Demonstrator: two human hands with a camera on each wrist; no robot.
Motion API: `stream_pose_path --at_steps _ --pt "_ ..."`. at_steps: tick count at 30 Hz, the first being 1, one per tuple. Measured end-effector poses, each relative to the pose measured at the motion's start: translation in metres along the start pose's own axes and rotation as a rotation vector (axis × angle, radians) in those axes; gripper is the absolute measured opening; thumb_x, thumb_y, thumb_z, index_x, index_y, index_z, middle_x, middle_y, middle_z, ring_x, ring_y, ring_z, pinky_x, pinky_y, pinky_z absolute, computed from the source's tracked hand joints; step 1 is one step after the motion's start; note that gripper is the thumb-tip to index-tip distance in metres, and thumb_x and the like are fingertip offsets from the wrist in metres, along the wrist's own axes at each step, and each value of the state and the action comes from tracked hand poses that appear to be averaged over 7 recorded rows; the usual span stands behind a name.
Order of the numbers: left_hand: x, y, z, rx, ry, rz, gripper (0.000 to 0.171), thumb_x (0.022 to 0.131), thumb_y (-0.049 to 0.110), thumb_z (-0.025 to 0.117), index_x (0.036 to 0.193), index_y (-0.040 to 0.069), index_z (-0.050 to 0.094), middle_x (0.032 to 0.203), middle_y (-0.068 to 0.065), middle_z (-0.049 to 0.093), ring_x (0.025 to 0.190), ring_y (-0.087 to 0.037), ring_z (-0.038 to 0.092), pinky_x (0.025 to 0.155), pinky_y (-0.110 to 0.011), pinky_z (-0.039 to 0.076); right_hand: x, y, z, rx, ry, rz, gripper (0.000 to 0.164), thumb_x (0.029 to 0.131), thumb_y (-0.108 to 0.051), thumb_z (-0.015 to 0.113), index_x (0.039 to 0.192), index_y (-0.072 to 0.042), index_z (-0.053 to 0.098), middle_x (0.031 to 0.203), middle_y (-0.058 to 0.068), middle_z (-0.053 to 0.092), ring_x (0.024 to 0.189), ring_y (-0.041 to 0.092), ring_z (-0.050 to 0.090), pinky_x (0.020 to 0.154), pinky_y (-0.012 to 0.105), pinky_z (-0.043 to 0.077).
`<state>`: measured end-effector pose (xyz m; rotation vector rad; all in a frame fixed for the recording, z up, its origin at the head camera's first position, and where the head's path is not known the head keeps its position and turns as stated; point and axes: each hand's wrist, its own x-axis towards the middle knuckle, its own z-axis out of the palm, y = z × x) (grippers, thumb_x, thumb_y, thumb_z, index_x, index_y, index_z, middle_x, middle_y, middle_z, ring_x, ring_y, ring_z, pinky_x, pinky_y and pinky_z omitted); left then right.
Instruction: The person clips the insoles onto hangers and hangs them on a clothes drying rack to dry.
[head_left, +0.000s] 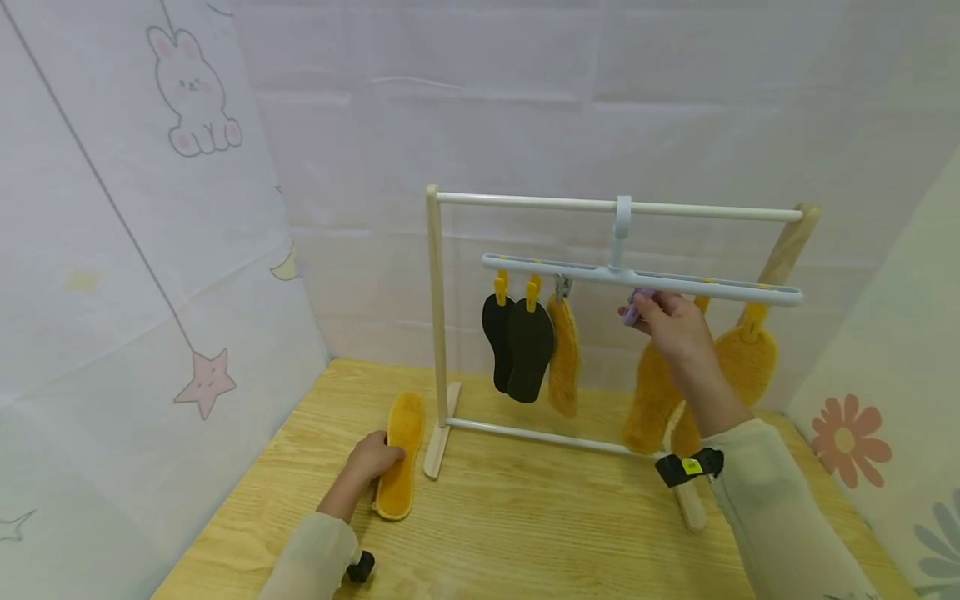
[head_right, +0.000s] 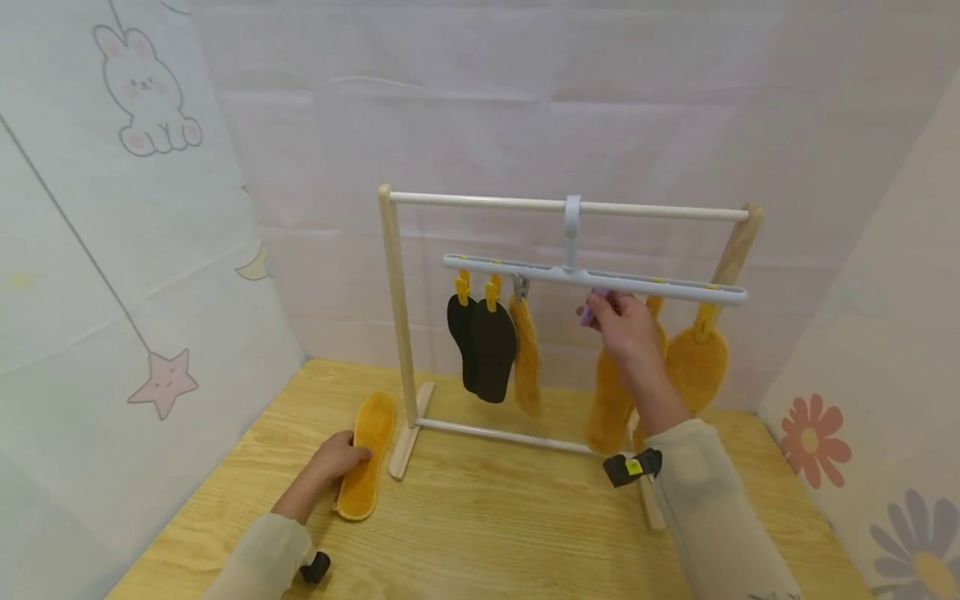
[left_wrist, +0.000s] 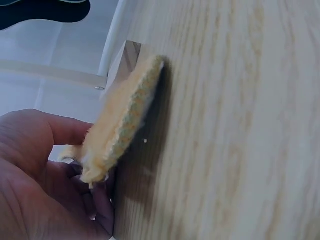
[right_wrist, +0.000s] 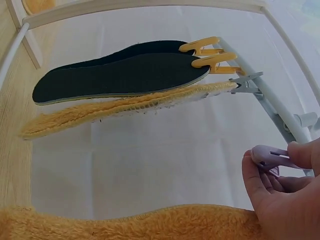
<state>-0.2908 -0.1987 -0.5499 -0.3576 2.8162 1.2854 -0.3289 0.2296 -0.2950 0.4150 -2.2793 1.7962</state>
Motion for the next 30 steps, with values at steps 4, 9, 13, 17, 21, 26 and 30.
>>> stream_pose_path --at_steps 4,9,13,17,21,26,30 --pt "0.001 -0.004 0.000 -0.087 -0.011 -0.003 0.042 0.091 0.013 0.067 0.124 -0.011 0.056 0.111 -0.021 0.065 0.092 -0.029 0.062 0.077 -0.041 0.053 -0.001 0.003 0.000 0.044 0.008 -0.008 0.032 0.107 -0.029 0.051 0.118 0.001 0.054 0.104 0.000 0.057 0.101 0.013 0.062 0.085 0.013 0.051" --pt "-0.001 -0.006 -0.002 -0.160 -0.029 0.014 0.038 0.094 0.012 0.067 0.123 -0.009 0.056 0.110 -0.020 0.065 0.091 -0.027 0.063 0.074 -0.039 0.054 -0.002 0.006 0.001 0.049 0.021 -0.013 0.039 0.105 -0.033 0.053 0.120 0.003 0.054 0.111 0.001 0.058 0.104 0.012 0.062 0.088 0.013 0.051" --pt "-0.005 -0.006 -0.003 -0.189 -0.030 0.020 0.033 0.095 0.012 0.068 0.120 -0.008 0.058 0.103 -0.017 0.065 0.085 -0.025 0.064 0.069 -0.037 0.054 0.000 0.007 0.001 -0.014 0.001 0.019 0.047 0.105 -0.039 0.051 0.128 0.002 0.052 0.122 0.003 0.060 0.110 0.011 0.062 0.097 0.021 0.050" --pt "-0.008 -0.006 -0.005 -0.206 -0.034 0.026 0.033 0.096 0.010 0.068 0.122 -0.008 0.059 0.104 -0.017 0.066 0.084 -0.024 0.064 0.069 -0.037 0.055 0.000 0.006 0.001 -0.059 -0.009 0.060 0.051 0.105 -0.043 0.049 0.132 0.000 0.051 0.124 0.001 0.060 0.112 0.009 0.063 0.108 0.036 0.045" --pt "-0.009 -0.006 -0.006 -0.229 -0.035 0.034 0.032 0.097 0.010 0.066 0.123 -0.007 0.058 0.104 -0.017 0.065 0.083 -0.024 0.065 0.067 -0.038 0.055 0.000 0.006 0.002 -0.063 0.008 0.075 0.052 0.104 -0.044 0.049 0.134 -0.002 0.052 0.125 0.004 0.060 0.112 0.009 0.064 0.108 0.037 0.044" --pt "-0.007 -0.009 -0.007 -0.240 -0.022 0.032 0.033 0.097 0.010 0.066 0.125 -0.005 0.059 0.108 -0.018 0.066 0.085 -0.025 0.066 0.069 -0.038 0.056 0.001 0.008 0.003 0.037 0.016 0.068 0.046 0.103 -0.041 0.053 0.132 -0.005 0.053 0.122 0.006 0.061 0.111 0.011 0.065 0.095 0.022 0.051" --pt "-0.008 -0.011 -0.009 -0.231 -0.014 0.029 0.034 0.097 0.011 0.066 0.126 -0.005 0.058 0.110 -0.018 0.066 0.088 -0.025 0.066 0.071 -0.039 0.056 0.000 0.010 0.003 0.132 0.027 0.046 0.038 0.103 -0.035 0.055 0.127 -0.005 0.055 0.117 0.007 0.063 0.106 0.012 0.067 0.089 0.017 0.052"
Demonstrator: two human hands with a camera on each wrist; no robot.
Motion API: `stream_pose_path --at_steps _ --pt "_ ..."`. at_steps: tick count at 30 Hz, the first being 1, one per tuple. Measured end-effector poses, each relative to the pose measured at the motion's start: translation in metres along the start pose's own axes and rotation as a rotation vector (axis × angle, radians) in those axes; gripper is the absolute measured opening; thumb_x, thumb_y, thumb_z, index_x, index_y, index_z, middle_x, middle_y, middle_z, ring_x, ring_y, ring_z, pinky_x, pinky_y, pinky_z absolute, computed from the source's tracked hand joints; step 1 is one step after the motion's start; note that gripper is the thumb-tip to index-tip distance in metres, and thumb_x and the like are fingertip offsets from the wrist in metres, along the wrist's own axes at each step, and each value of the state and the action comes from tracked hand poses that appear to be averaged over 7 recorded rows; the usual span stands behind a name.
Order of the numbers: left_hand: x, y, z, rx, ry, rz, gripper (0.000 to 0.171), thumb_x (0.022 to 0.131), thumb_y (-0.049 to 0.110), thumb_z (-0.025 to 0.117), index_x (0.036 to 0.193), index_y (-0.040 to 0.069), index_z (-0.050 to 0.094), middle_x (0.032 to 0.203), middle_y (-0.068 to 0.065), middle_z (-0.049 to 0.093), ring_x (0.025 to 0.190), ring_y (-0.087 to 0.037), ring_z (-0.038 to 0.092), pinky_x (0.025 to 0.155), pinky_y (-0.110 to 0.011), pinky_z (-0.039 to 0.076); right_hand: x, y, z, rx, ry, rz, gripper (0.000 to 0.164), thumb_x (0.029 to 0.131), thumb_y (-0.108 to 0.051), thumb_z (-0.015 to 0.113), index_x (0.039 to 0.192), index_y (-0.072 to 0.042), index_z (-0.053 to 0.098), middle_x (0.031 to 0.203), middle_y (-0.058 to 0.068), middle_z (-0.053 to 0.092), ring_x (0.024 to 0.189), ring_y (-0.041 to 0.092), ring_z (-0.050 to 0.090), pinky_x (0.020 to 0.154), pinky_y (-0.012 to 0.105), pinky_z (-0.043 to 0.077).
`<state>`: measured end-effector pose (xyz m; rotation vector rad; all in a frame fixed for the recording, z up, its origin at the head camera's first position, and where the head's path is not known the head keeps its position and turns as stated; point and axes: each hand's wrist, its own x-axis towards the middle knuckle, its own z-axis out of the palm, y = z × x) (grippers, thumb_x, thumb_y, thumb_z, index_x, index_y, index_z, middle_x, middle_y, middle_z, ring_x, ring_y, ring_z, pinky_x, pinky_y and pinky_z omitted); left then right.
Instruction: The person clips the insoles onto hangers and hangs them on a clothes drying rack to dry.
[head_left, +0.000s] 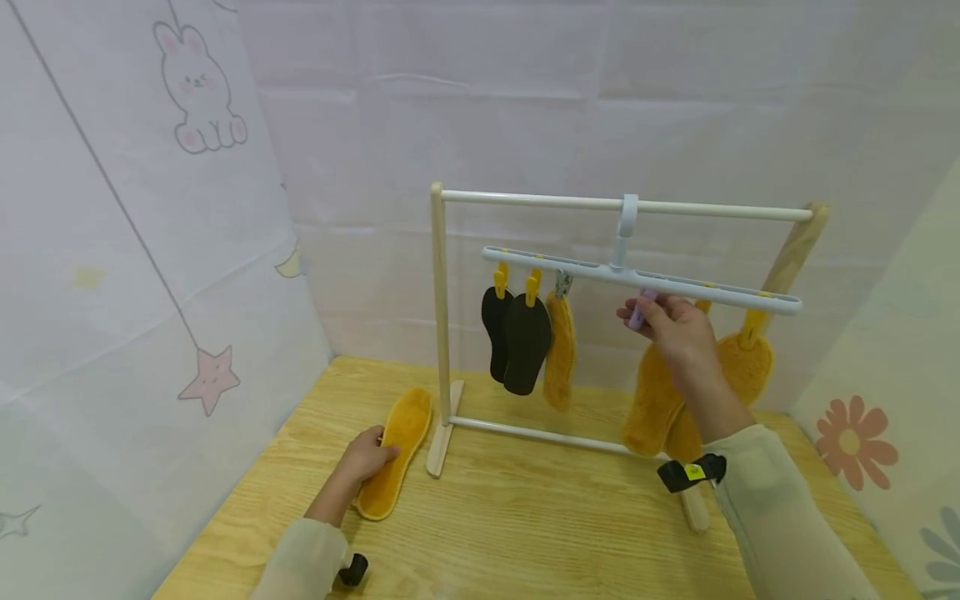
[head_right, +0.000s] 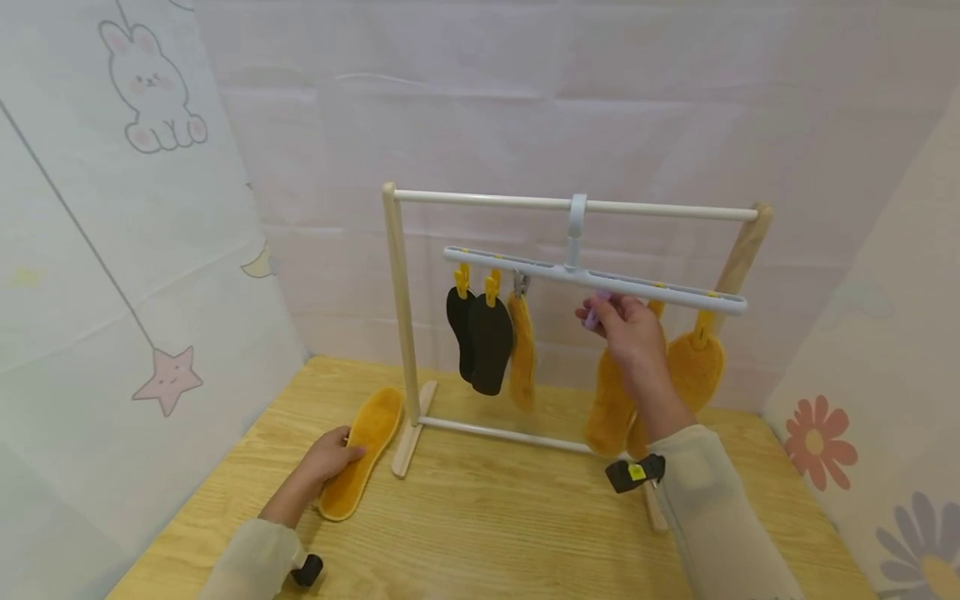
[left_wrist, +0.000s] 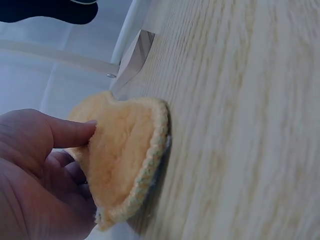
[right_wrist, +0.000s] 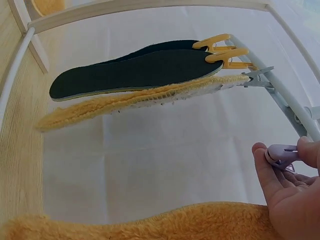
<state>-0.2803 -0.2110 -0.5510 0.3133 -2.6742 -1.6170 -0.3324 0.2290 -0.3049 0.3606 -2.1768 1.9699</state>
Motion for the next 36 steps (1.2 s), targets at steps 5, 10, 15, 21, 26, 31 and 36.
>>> stream_pose_path --at_steps 5,10,15,21,26,31,36 --pt "-0.004 -0.002 -0.003 -0.019 -0.004 -0.008 0.034 0.098 0.011 0.065 0.126 -0.007 0.057 0.109 -0.019 0.065 0.087 -0.024 0.066 0.070 -0.038 0.056 -0.001 0.001 0.000 0.028 0.035 -0.011 0.040 0.101 -0.034 0.058 0.127 -0.005 0.057 0.114 0.006 0.065 0.104 0.011 0.068 0.087 0.017 0.053" --pt "-0.005 -0.001 -0.005 -0.030 0.009 -0.006 0.031 0.098 0.010 0.065 0.124 -0.006 0.059 0.106 -0.017 0.065 0.085 -0.024 0.066 0.069 -0.038 0.056 -0.001 0.001 0.001 0.100 0.057 -0.032 0.038 0.100 -0.029 0.062 0.128 -0.003 0.059 0.112 0.005 0.065 0.103 0.012 0.069 0.085 0.017 0.054" --pt "-0.008 0.000 -0.006 -0.024 0.018 0.027 0.028 0.097 0.010 0.066 0.121 -0.004 0.061 0.106 -0.015 0.067 0.085 -0.022 0.065 0.069 -0.037 0.056 -0.001 0.000 0.001 0.155 0.063 -0.048 0.037 0.099 -0.026 0.064 0.126 -0.002 0.060 0.110 0.006 0.066 0.102 0.013 0.069 0.085 0.019 0.054" --pt "-0.014 0.006 -0.006 -0.087 -0.010 0.048 0.025 0.097 0.008 0.066 0.119 -0.004 0.061 0.104 -0.013 0.066 0.083 -0.022 0.064 0.069 -0.037 0.055 0.001 0.001 0.002 0.191 0.077 -0.068 0.037 0.098 -0.024 0.066 0.122 0.005 0.061 0.103 0.003 0.070 0.099 0.012 0.071 0.084 0.018 0.055" --pt "-0.015 0.008 -0.005 -0.091 -0.005 0.061 0.024 0.097 0.006 0.065 0.119 -0.004 0.061 0.104 -0.013 0.066 0.084 -0.022 0.064 0.070 -0.037 0.055 0.001 0.003 0.002 0.220 0.082 -0.082 0.039 0.097 -0.023 0.067 0.119 0.009 0.061 0.100 0.004 0.071 0.098 0.014 0.071 0.084 0.019 0.055" --pt "-0.017 0.008 -0.004 -0.102 -0.010 0.058 0.025 0.098 0.005 0.064 0.121 -0.004 0.061 0.106 -0.013 0.067 0.085 -0.022 0.064 0.072 -0.037 0.055 0.001 0.003 0.003 0.228 0.080 -0.099 0.038 0.096 -0.022 0.069 0.116 0.010 0.062 0.097 0.003 0.073 0.097 0.014 0.071 0.084 0.019 0.055" --pt "-0.018 0.011 -0.003 -0.111 -0.024 0.078 0.025 0.098 0.005 0.064 0.122 -0.003 0.061 0.110 -0.014 0.067 0.086 -0.023 0.064 0.074 -0.038 0.055 0.000 0.003 0.004 0.240 0.082 -0.118 0.035 0.095 -0.020 0.070 0.113 0.010 0.064 0.095 0.002 0.074 0.096 0.014 0.072 0.083 0.019 0.055"
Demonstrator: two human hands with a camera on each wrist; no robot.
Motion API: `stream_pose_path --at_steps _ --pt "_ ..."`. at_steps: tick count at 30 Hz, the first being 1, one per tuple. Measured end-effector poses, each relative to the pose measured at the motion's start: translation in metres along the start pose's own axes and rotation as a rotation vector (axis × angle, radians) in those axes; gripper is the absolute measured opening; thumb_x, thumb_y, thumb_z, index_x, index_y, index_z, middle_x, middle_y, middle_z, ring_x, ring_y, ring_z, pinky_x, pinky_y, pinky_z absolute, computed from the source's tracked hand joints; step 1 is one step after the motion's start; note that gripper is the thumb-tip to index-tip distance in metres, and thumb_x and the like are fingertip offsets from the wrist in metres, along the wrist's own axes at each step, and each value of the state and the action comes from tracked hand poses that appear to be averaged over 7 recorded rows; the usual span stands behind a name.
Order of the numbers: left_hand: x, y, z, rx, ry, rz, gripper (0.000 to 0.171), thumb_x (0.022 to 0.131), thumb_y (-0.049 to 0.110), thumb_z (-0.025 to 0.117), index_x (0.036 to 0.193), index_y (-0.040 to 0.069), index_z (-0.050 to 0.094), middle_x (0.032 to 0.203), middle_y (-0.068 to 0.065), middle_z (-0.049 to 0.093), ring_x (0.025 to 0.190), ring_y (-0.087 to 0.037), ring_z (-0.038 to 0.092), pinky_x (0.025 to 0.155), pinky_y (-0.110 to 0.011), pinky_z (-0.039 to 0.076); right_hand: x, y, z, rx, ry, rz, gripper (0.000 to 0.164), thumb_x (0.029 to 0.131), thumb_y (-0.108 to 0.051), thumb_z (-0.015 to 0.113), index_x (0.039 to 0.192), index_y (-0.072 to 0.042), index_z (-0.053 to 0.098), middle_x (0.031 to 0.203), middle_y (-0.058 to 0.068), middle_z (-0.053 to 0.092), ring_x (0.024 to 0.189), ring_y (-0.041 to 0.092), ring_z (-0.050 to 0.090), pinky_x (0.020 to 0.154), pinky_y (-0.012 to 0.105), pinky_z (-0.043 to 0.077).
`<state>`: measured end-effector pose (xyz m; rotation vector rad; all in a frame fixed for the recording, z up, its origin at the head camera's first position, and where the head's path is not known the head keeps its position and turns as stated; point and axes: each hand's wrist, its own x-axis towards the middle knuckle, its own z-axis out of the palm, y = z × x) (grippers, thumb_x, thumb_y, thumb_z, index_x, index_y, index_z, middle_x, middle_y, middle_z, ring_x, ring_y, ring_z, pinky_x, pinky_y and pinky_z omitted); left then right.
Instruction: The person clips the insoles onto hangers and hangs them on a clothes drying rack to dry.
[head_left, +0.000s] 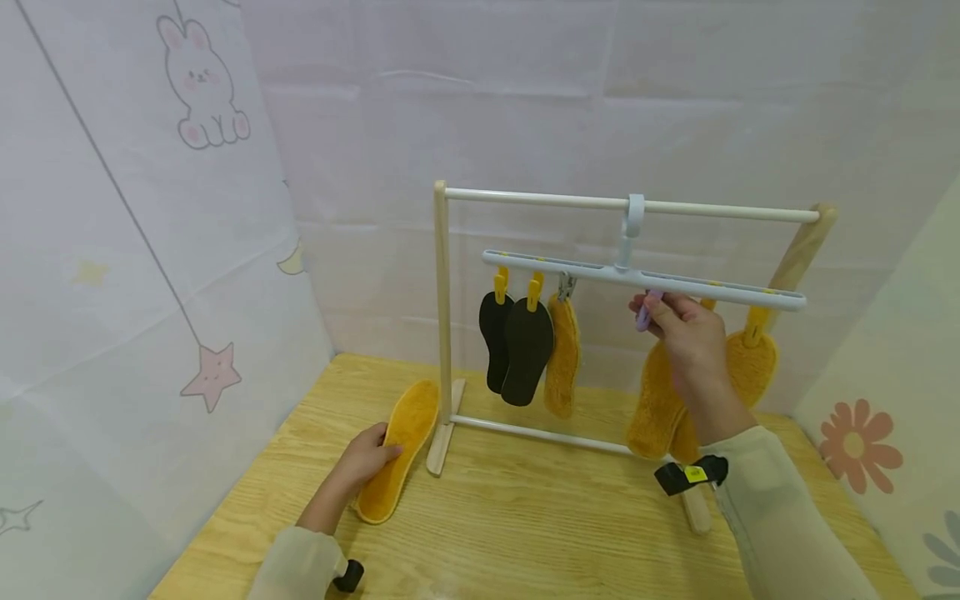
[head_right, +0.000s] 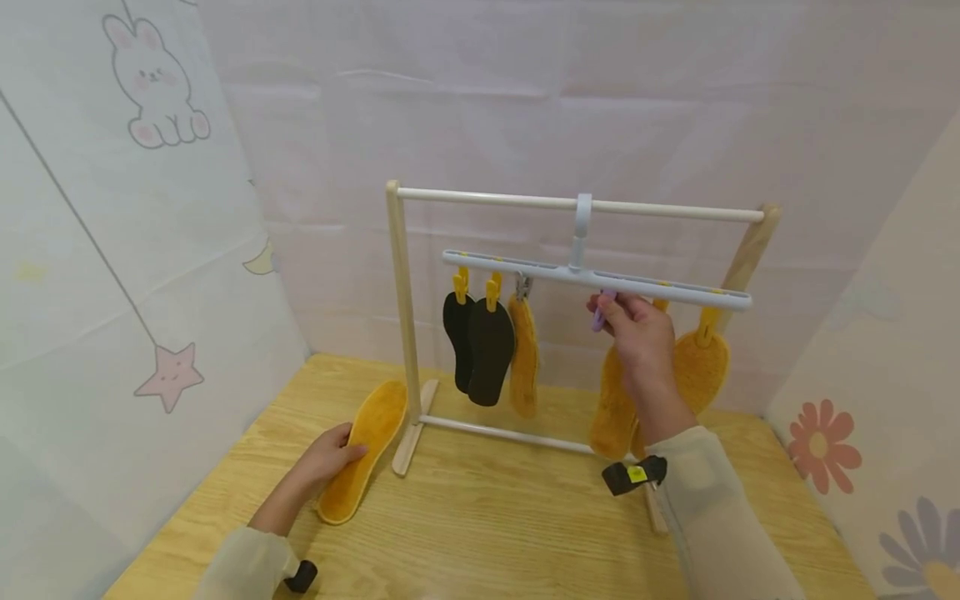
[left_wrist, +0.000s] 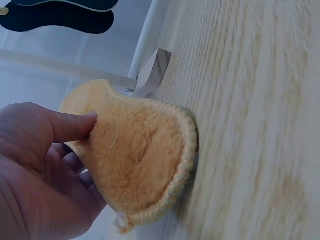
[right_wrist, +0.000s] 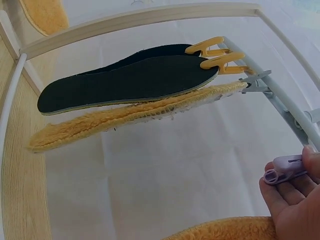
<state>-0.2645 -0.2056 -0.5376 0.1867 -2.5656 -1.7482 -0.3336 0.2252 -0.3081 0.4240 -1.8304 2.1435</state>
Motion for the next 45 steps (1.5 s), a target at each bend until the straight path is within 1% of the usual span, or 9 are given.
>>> stream_pose_path --at_steps 5,7,15,20,25,28,35,39,45 --pt "0.000 0.002 0.000 0.030 -0.004 0.029 0.030 0.099 0.008 0.063 0.128 0.000 0.061 0.125 -0.018 0.065 0.091 -0.023 0.064 0.076 -0.038 0.055 -0.002 0.000 0.001 0.022 -0.005 -0.013 0.033 0.095 -0.018 0.071 0.111 0.010 0.066 0.093 0.003 0.074 0.094 0.015 0.072 0.082 0.019 0.056" --pt "0.000 0.002 0.000 0.051 0.002 0.032 0.030 0.099 0.010 0.063 0.129 0.002 0.061 0.128 -0.017 0.065 0.092 -0.022 0.064 0.076 -0.038 0.054 -0.002 0.000 0.001 0.024 -0.004 -0.015 0.032 0.095 -0.018 0.071 0.111 0.010 0.066 0.093 0.003 0.074 0.094 0.015 0.072 0.082 0.020 0.056" --pt "-0.002 0.004 -0.003 0.086 0.039 0.039 0.033 0.100 0.014 0.063 0.131 0.003 0.060 0.127 -0.019 0.064 0.094 -0.024 0.066 0.077 -0.042 0.055 -0.004 -0.001 0.002 0.021 0.021 0.009 0.032 0.094 -0.018 0.071 0.113 0.007 0.068 0.094 0.002 0.074 0.092 0.013 0.073 0.082 0.019 0.056" --pt "-0.004 0.007 -0.004 0.083 0.058 0.042 0.033 0.100 0.012 0.064 0.132 0.002 0.060 0.132 -0.022 0.062 0.100 -0.027 0.066 0.080 -0.044 0.056 -0.003 -0.001 0.000 0.015 0.020 0.015 0.033 0.094 -0.019 0.071 0.114 0.007 0.067 0.095 0.002 0.074 0.092 0.013 0.073 0.082 0.019 0.056" --pt "-0.008 0.011 -0.003 0.076 0.068 0.056 0.031 0.100 0.010 0.064 0.129 0.000 0.060 0.130 -0.022 0.063 0.099 -0.027 0.066 0.079 -0.044 0.056 -0.001 -0.001 -0.001 0.001 0.015 0.017 0.036 0.094 -0.020 0.071 0.115 0.009 0.065 0.096 0.002 0.074 0.094 0.014 0.073 0.082 0.019 0.056" --pt "-0.012 0.013 -0.002 0.069 0.074 0.070 0.031 0.100 0.010 0.063 0.129 0.000 0.060 0.128 -0.020 0.065 0.099 -0.026 0.067 0.079 -0.044 0.056 -0.001 -0.001 -0.002 0.001 0.012 0.029 0.039 0.094 -0.020 0.071 0.118 0.009 0.064 0.098 0.002 0.074 0.095 0.014 0.073 0.083 0.019 0.056" --pt "-0.014 0.018 0.001 0.040 0.081 0.083 0.028 0.100 0.010 0.064 0.127 0.003 0.062 0.124 -0.016 0.067 0.097 -0.024 0.066 0.078 -0.041 0.056 -0.002 -0.001 -0.002 -0.025 0.018 0.041 0.027 0.094 -0.023 0.071 0.112 -0.003 0.072 0.100 0.002 0.073 0.096 0.013 0.072 0.084 0.020 0.055" --pt "-0.014 0.023 0.004 0.031 0.088 0.094 0.027 0.099 0.010 0.064 0.126 0.004 0.063 0.125 -0.016 0.067 0.095 -0.023 0.066 0.077 -0.039 0.056 -0.003 -0.001 -0.002 -0.045 0.021 0.033 0.028 0.094 -0.024 0.070 0.113 -0.002 0.071 0.101 0.002 0.073 0.096 0.013 0.073 0.084 0.020 0.056" --pt "-0.012 0.028 0.010 0.029 0.125 0.131 0.024 0.099 0.011 0.066 0.122 0.004 0.064 0.127 -0.019 0.066 0.091 -0.022 0.066 0.074 -0.037 0.056 -0.004 -0.001 -0.003 -0.010 0.003 0.032 0.028 0.095 -0.021 0.070 0.114 -0.001 0.070 0.102 0.003 0.073 0.096 0.013 0.073 0.084 0.021 0.055"
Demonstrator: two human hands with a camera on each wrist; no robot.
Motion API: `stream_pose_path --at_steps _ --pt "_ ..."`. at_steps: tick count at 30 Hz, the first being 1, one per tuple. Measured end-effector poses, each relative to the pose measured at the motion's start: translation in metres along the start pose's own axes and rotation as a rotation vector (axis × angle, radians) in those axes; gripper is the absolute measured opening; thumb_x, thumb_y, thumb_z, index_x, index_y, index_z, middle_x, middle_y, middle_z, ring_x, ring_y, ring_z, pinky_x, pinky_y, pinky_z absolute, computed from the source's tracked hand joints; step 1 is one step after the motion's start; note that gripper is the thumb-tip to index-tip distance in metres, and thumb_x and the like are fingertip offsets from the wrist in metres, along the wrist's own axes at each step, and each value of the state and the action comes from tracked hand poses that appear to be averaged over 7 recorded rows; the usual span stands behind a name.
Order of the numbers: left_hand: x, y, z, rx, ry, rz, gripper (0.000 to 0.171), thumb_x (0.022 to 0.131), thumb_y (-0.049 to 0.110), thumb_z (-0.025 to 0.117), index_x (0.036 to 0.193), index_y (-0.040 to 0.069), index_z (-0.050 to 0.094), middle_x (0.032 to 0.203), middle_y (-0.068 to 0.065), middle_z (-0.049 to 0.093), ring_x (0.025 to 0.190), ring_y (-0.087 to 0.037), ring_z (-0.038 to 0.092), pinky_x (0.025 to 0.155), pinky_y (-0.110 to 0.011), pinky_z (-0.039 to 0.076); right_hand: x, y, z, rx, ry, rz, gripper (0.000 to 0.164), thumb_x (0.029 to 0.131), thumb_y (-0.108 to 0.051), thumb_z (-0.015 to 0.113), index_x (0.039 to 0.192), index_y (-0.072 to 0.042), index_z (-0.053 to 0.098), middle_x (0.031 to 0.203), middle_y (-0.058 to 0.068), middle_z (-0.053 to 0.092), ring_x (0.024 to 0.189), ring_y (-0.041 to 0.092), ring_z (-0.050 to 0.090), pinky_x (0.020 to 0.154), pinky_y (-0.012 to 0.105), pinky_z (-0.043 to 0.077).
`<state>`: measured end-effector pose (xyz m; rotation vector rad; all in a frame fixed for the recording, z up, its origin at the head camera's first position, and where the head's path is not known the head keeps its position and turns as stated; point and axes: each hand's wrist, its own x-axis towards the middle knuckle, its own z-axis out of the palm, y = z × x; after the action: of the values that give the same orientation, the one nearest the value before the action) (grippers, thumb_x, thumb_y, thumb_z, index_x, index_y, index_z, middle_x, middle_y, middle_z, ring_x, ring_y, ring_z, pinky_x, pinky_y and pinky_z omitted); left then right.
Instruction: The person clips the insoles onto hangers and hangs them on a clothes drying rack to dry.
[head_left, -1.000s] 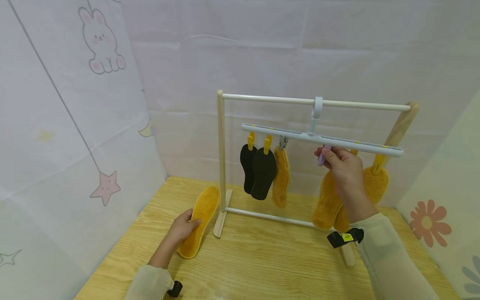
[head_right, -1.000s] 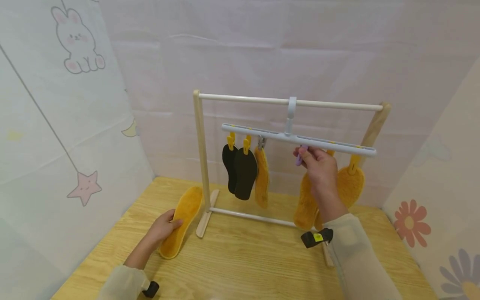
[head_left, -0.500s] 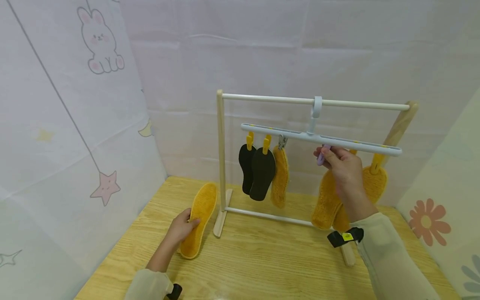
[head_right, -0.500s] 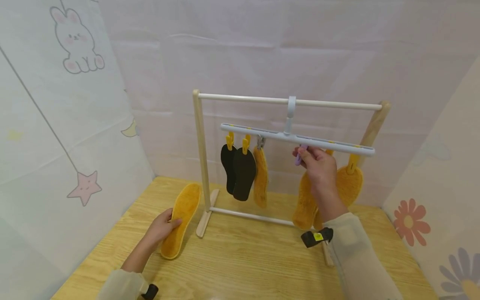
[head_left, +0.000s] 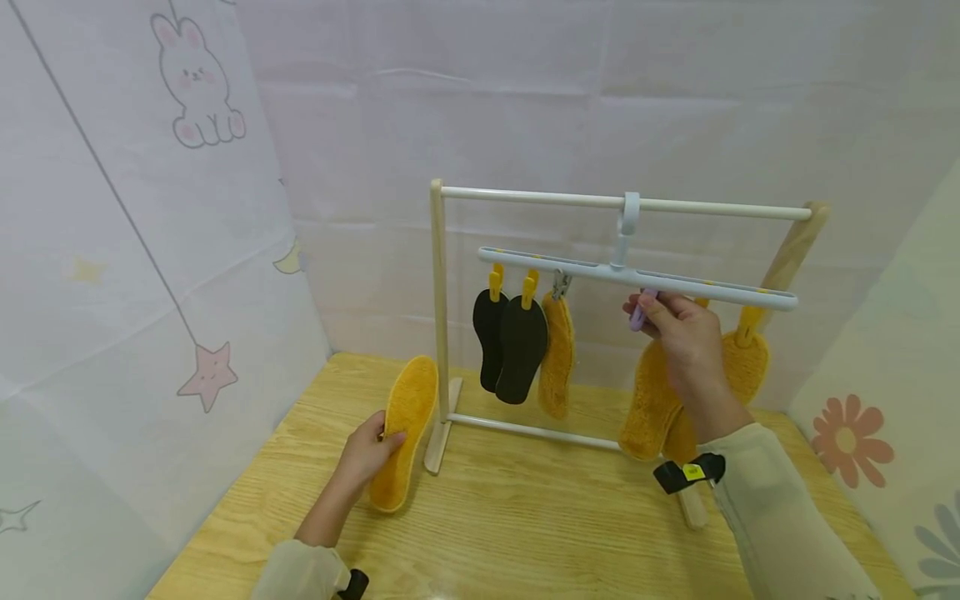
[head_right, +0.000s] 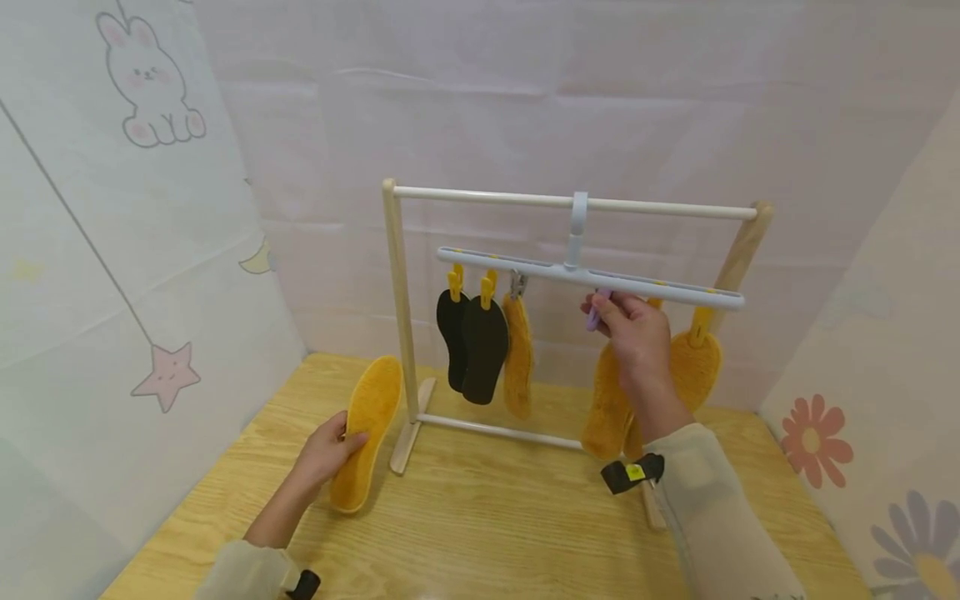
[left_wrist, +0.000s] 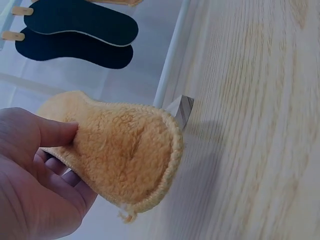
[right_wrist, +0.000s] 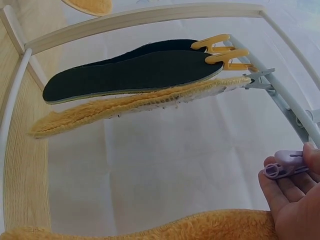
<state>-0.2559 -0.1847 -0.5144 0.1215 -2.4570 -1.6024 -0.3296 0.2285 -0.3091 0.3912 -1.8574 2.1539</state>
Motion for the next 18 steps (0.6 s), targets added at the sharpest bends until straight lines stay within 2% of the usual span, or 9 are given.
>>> stream_pose_path --at_steps 8,18 --pt "-0.002 0.002 0.003 -0.025 -0.003 0.018 0.024 0.099 0.010 0.065 0.122 0.003 0.063 0.128 -0.020 0.066 0.090 -0.022 0.066 0.072 -0.036 0.056 0.000 0.000 0.000 -0.002 -0.010 -0.002 0.038 0.095 -0.021 0.069 0.121 0.007 0.065 0.100 0.002 0.074 0.094 0.012 0.073 0.083 0.021 0.056" --pt "-0.005 0.014 0.010 -0.063 -0.033 0.041 0.024 0.099 0.011 0.065 0.123 0.006 0.064 0.120 -0.016 0.069 0.092 -0.023 0.066 0.074 -0.038 0.055 0.001 -0.001 -0.001 -0.018 -0.002 0.013 0.031 0.095 -0.023 0.070 0.117 -0.001 0.069 0.100 0.001 0.074 0.095 0.011 0.073 0.083 0.020 0.056"
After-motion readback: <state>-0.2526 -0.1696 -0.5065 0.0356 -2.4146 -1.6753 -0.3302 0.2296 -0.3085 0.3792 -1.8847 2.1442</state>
